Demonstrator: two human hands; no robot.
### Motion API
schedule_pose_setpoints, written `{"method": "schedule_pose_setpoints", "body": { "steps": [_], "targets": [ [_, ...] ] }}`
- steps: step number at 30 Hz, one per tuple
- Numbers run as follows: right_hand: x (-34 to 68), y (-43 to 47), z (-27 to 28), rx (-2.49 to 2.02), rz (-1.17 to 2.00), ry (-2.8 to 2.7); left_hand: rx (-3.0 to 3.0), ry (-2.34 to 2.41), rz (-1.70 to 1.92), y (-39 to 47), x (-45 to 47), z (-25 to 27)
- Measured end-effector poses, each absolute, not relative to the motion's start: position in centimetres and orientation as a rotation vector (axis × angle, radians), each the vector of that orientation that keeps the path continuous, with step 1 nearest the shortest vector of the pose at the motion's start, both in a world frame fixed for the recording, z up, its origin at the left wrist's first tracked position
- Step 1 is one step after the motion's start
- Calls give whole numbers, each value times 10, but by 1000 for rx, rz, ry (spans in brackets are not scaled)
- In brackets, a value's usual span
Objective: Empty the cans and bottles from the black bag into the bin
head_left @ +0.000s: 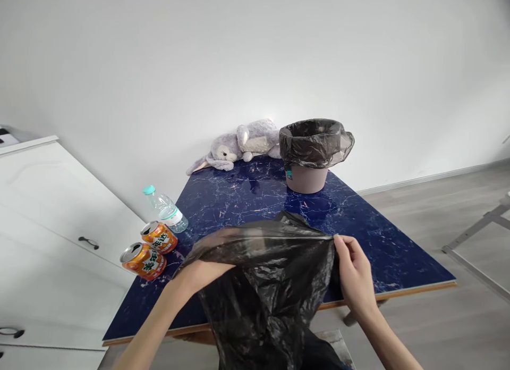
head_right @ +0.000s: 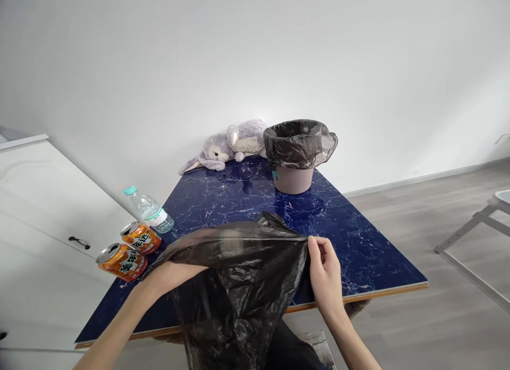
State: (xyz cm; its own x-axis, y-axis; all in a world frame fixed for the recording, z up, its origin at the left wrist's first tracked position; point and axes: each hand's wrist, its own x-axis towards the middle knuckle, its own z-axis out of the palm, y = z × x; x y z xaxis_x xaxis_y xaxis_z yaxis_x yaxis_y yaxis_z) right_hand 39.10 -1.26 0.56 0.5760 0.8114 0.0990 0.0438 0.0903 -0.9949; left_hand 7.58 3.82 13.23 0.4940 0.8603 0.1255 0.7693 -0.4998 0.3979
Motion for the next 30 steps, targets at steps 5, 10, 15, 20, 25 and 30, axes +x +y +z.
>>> {"method": "schedule_pose_setpoints", "body": {
  "steps": [5,10,15,20,25,30],
  "targets": [
    [394,-9,7,-1324,743,-537,2354,1314,255,-18,44,180],
    [395,-10,12,-1357,751,-552,2079,1378,172,-34,-31,226],
    [395,-13,14,-1391,753,-598,2395,2064,607,-7,-60,259],
    [394,-16,15,-1407,767,-625,3329,1835,69,38,-32,264],
    [394,-17,15,-1420,780,-685,3454,1563,-419,75,-18,236],
    [395,-16,14,-1419,767,-707,3363,1632,-442,100,-25,215]
  ]
}}
